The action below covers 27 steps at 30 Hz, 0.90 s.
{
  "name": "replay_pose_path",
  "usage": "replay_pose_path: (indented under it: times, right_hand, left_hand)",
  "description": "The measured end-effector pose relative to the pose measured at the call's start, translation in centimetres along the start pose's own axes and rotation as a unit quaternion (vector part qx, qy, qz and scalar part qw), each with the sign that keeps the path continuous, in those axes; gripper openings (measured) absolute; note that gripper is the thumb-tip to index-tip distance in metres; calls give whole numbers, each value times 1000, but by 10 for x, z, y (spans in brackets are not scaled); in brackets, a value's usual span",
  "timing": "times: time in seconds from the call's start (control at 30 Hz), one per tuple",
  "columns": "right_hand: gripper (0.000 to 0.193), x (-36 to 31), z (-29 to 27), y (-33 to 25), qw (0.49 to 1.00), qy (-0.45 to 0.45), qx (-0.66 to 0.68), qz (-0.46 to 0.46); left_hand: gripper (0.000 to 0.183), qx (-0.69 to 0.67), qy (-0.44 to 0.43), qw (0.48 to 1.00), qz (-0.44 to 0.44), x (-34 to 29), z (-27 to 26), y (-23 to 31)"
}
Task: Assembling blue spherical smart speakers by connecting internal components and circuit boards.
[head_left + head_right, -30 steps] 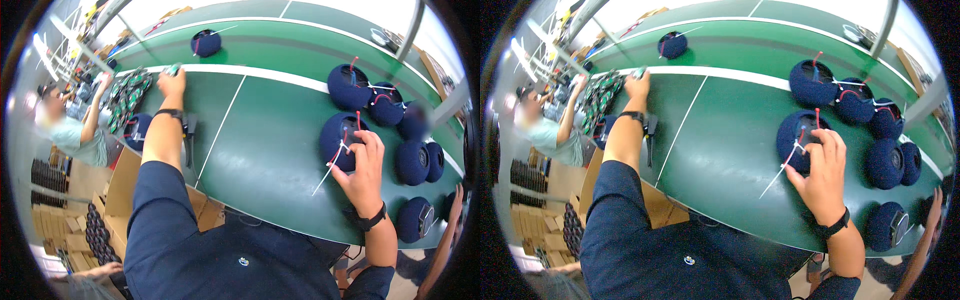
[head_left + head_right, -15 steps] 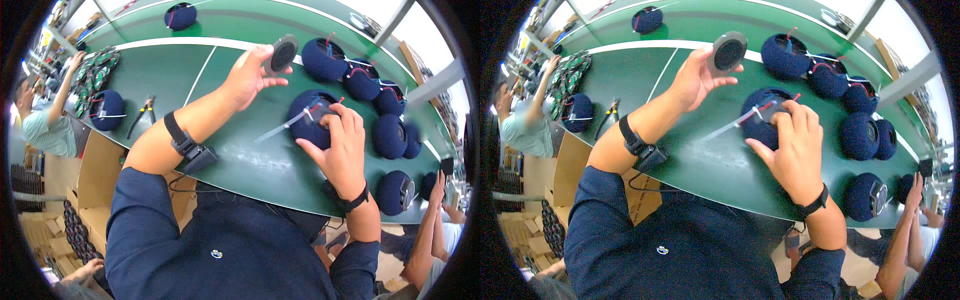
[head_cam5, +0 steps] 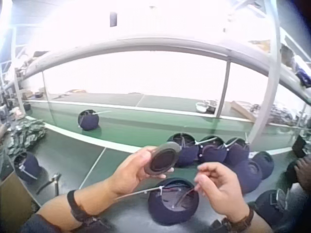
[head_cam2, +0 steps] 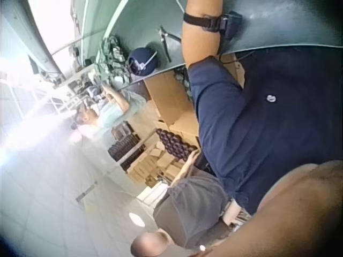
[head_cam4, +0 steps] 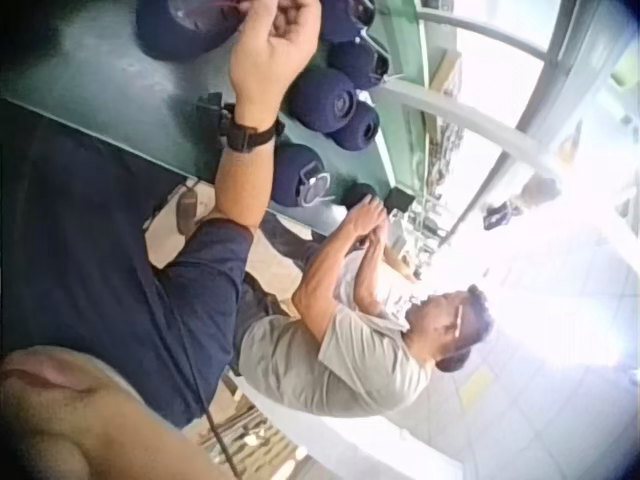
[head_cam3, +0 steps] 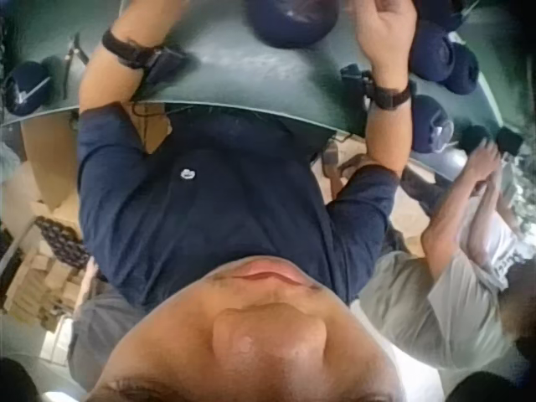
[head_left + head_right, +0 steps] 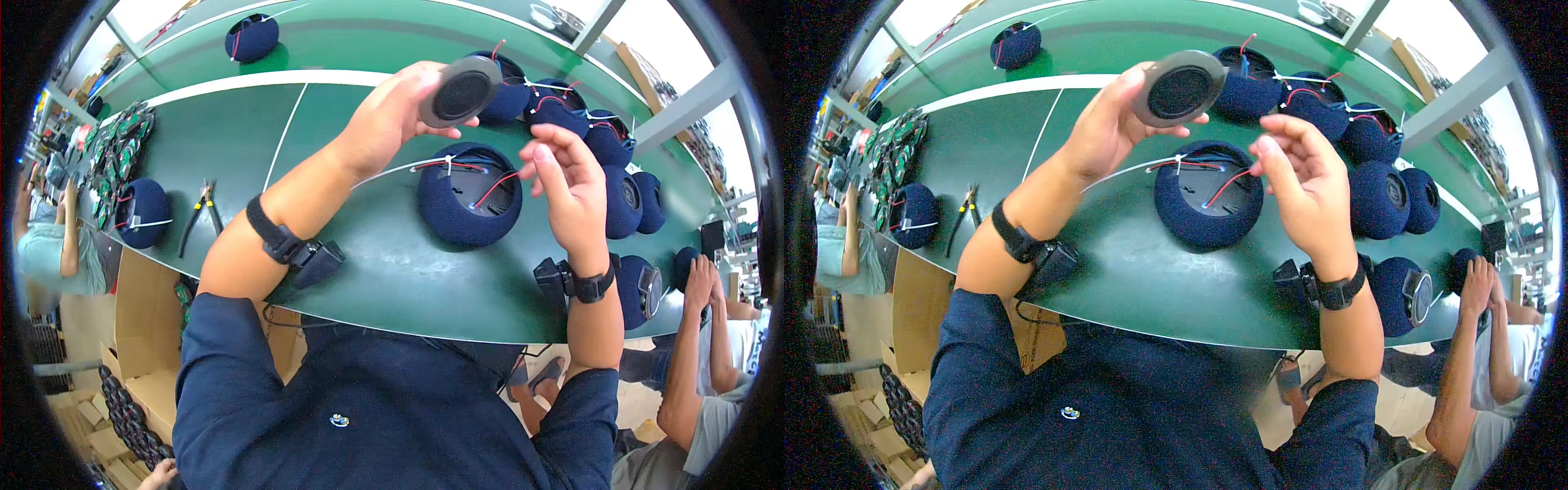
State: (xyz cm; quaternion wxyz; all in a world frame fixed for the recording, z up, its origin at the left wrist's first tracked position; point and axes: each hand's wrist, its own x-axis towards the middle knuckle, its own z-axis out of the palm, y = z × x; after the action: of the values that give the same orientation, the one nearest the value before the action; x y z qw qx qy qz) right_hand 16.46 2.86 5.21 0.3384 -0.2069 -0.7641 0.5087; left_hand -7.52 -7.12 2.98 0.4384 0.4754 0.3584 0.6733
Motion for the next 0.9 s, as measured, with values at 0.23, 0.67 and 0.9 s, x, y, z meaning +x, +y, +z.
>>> replay_pose_path:
  times: [0.23, 0.67, 0.9]
  right_hand:
    - [48, 0, 3, -1, 963, -62, 260, 24]
    - [45, 4, 4, -3, 977, -87, 187, 60]
    - [41, 21, -6, 5, 989, -87, 119, 32]
  left_hand:
    - [52, 417, -131, 869, 231, 14, 38, 28]
    - [58, 100, 9, 995, -29, 11, 20, 20]
    - [46, 142, 9, 982, -127, 1, 23, 16]
